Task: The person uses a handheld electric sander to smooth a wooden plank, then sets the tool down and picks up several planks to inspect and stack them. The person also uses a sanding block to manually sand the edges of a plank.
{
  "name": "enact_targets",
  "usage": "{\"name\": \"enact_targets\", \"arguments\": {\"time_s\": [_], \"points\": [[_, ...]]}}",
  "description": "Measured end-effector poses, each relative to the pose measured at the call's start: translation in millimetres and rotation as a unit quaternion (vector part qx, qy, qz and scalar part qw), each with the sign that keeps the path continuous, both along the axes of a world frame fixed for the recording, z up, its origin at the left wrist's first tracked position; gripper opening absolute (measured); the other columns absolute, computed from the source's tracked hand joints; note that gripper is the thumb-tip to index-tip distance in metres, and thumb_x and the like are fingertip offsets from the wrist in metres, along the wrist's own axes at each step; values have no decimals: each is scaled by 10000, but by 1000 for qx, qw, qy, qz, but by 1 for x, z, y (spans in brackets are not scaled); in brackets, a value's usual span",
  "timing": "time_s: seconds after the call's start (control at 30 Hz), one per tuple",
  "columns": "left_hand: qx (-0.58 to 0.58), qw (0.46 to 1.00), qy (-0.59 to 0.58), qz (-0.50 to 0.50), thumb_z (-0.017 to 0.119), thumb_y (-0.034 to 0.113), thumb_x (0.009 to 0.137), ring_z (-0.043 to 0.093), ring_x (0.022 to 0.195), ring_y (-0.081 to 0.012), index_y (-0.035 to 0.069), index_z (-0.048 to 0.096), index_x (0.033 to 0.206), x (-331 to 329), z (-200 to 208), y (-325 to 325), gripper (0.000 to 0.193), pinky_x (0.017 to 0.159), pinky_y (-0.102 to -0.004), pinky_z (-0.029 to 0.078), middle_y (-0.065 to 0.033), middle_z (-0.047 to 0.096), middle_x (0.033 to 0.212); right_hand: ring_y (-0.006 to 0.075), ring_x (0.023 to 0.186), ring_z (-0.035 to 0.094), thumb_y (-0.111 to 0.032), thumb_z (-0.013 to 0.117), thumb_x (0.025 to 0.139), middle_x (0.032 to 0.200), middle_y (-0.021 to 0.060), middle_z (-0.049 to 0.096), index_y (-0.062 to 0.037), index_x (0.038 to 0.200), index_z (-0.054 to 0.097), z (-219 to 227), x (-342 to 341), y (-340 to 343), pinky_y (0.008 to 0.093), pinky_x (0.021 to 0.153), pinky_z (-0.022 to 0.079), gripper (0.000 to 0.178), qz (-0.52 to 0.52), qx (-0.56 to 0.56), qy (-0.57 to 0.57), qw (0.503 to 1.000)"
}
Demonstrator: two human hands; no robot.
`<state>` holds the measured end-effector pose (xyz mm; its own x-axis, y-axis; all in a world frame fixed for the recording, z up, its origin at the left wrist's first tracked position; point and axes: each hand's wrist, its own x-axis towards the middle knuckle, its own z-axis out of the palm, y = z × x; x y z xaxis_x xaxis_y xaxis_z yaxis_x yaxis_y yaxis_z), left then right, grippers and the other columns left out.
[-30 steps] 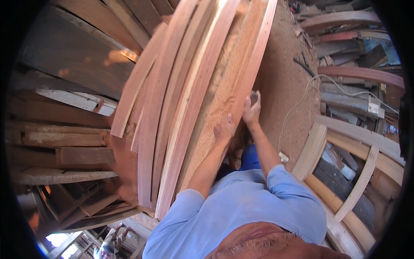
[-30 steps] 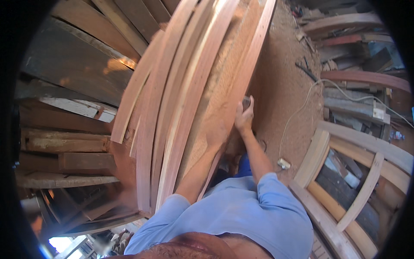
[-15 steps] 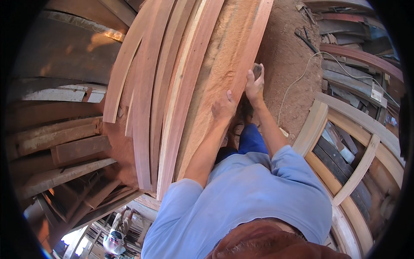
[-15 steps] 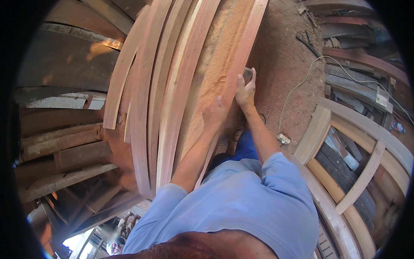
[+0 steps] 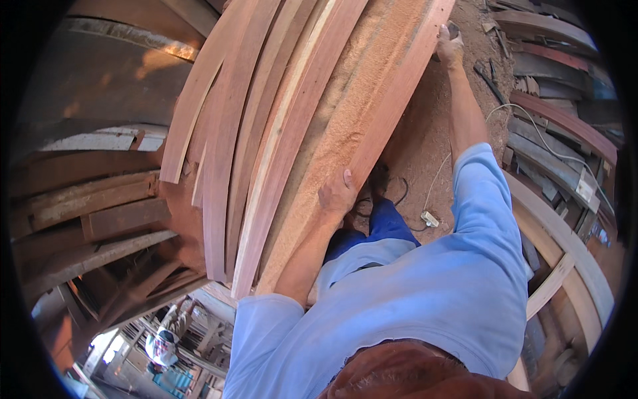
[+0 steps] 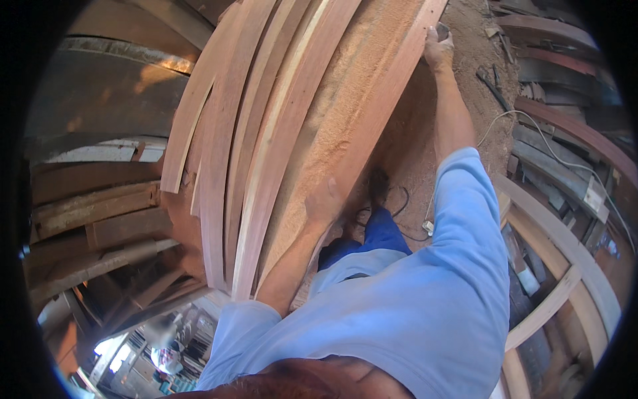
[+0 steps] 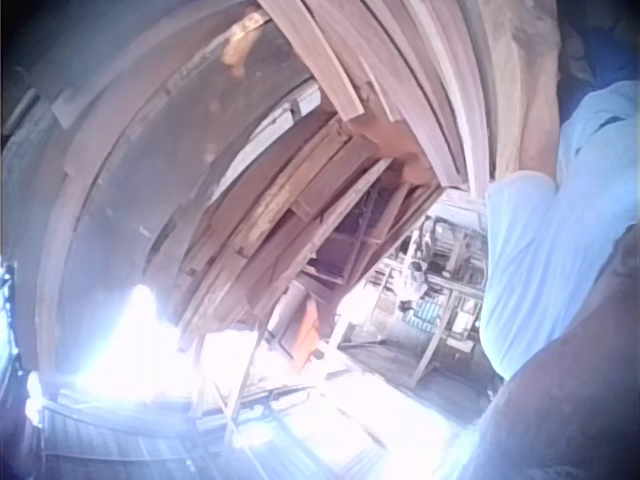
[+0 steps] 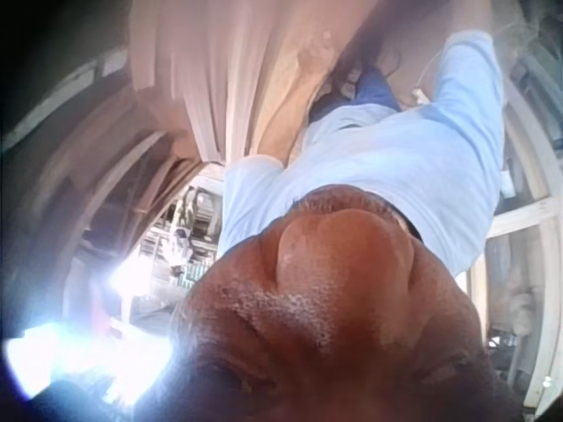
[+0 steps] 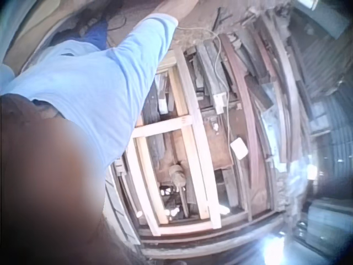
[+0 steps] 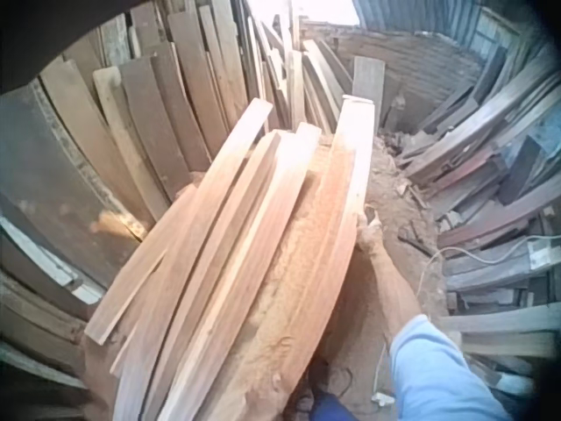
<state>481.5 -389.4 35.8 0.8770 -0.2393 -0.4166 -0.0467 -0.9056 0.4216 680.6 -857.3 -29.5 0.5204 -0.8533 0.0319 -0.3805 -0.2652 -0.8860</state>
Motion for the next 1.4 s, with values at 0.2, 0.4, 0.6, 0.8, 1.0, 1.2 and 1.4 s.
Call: {"name": "enact_targets", "arguments": {"time_s": [0.2,0.4,0.6,0.8,1.0,1.2,1.4], "points": [[22,999,24,-27,422,418,1050,681,878,-495,84,709,1058,-6,-16,9,441,798,-610,539,-284,706,910,273,1124,645,-406,515,1062,1269,155,677,23,1393,524,-66,1,-53,393,963,514,541,152,-92,60,982],[-47,997,56,41,418,437,1050,692,908,-489,72,703,1081,2,21,11,464,835,-607,539,-280,718,920,198,1015,646,-328,543,1067,1144,73,659,15,1255,589,-41,-37,14,349,890,521,394,161,106,-107,975],[-133,988,24,81,431,425,1049,681,957,-485,81,689,1104,-9,29,22,433,878,-587,523,-271,716,956,207,1032,626,-293,586,1038,1148,99,644,39,1304,526,-24,-131,152,350,934,495,430,158,74,-83,981],[-154,983,80,58,429,443,1045,640,1124,-452,103,656,1227,-42,32,86,447,1001,-543,476,-258,692,1158,230,1113,594,-320,600,1042,1244,138,595,34,1350,469,23,-232,332,378,992,475,487,126,135,-101,977],[-90,992,85,36,429,447,1044,611,1188,-466,73,639,1292,-110,25,172,495,1018,-550,475,-305,653,1238,243,1133,587,-302,557,1063,1263,159,580,19,1340,443,22,-330,474,407,972,494,439,138,130,-127,974],[-70,998,-6,-3,432,420,1051,696,857,-490,49,640,1042,-115,23,177,426,746,-593,558,-285,700,846,278,1088,633,-270,600,1037,1226,176,661,50,1422,459,18,-264,385,387,958,501,520,72,84,-72,991],[-36,999,-22,-1,443,384,1049,684,899,-481,51,647,1074,-115,33,168,392,813,-595,539,-287,698,896,244,1056,640,-329,619,999,1142,155,679,38,1302,544,57,-228,348,386,938,505,483,34,86,-50,994]]}}
